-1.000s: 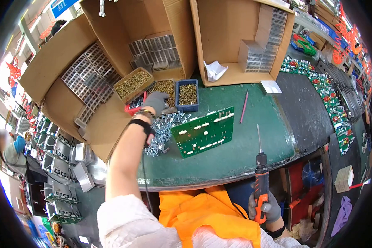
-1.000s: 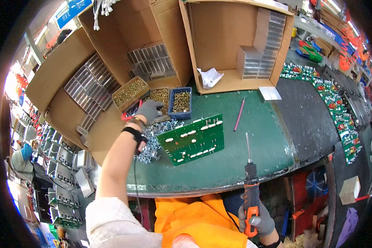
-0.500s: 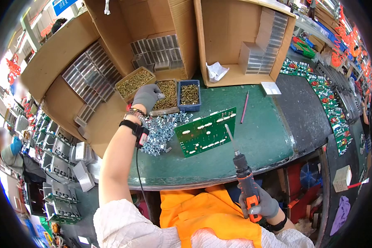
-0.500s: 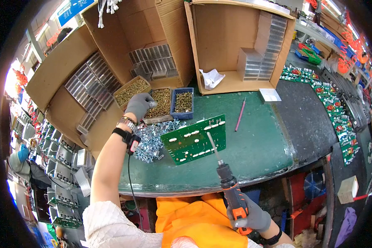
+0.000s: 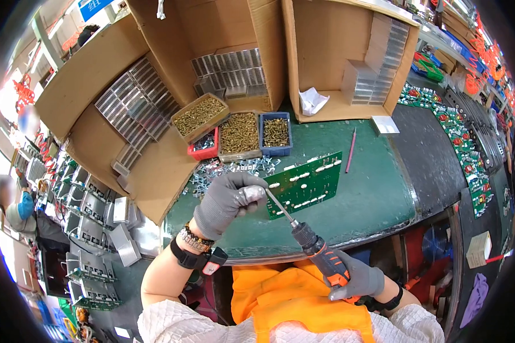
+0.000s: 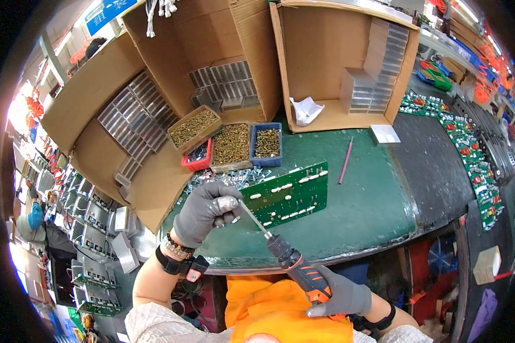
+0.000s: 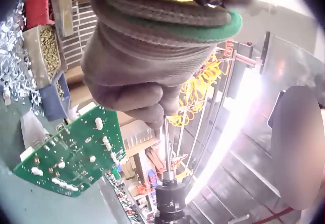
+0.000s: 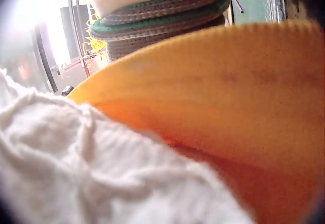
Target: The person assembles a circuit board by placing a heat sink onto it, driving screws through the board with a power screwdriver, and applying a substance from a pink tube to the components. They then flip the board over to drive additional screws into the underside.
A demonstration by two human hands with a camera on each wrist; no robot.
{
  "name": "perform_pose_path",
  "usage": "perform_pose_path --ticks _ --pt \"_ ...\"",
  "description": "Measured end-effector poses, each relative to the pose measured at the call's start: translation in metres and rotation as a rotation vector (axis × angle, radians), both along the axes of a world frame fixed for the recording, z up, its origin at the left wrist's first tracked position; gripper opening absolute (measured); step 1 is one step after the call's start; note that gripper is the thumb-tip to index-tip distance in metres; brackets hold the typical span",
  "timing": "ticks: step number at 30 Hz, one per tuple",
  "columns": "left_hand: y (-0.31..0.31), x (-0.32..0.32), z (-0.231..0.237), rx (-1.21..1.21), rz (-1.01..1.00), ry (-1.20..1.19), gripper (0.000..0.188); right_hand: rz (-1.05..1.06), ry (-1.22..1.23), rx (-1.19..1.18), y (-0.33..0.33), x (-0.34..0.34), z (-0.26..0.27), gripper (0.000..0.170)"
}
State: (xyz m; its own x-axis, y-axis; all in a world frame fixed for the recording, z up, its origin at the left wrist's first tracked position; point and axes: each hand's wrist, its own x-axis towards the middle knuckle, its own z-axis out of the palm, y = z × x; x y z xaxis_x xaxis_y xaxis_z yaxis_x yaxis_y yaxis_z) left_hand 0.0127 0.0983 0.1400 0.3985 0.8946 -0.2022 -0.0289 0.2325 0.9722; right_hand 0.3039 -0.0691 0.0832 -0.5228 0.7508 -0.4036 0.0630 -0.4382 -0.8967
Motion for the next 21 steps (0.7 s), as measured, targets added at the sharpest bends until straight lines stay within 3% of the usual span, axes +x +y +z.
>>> perform_pose_path --ticks 1,3,6,12,14,15,20,21 --pt "-0.001 -0.003 0.0 -0.013 -0.038 0.017 0.013 0.005 -0.004 0.003 0.0 0.0 -0.001 0.087" --pt "-0.001 -0.006 0.0 -0.048 -0.087 0.022 0.013 0.043 -0.068 -0.037 -0.003 0.0 -0.006 0.102" --pt "0.0 -0.008 0.002 0.015 -0.142 0.08 0.015 0.051 -0.079 -0.042 -0.001 0.0 -0.006 0.105" --pt "0.0 -0.021 -0.006 -0.013 -0.13 0.131 0.021 0.093 -0.142 -0.06 0.007 0.003 0.002 0.1" --pt "0.003 -0.029 -0.013 0.219 -0.245 0.193 0.019 0.112 -0.033 -0.184 0.008 0.009 -0.004 0.099" --pt "0.002 -0.033 -0.01 0.194 -0.259 0.227 0.02 0.064 -0.005 -0.202 0.01 0.003 -0.003 0.092" --pt "0.002 -0.049 -0.008 -0.017 -0.23 0.253 0.027 0.098 0.032 -0.238 0.019 -0.005 -0.007 0.093" --pt "0.006 -0.057 -0.009 0.212 -0.151 0.248 0.023 0.096 0.012 -0.211 0.022 -0.009 -0.008 0.093"
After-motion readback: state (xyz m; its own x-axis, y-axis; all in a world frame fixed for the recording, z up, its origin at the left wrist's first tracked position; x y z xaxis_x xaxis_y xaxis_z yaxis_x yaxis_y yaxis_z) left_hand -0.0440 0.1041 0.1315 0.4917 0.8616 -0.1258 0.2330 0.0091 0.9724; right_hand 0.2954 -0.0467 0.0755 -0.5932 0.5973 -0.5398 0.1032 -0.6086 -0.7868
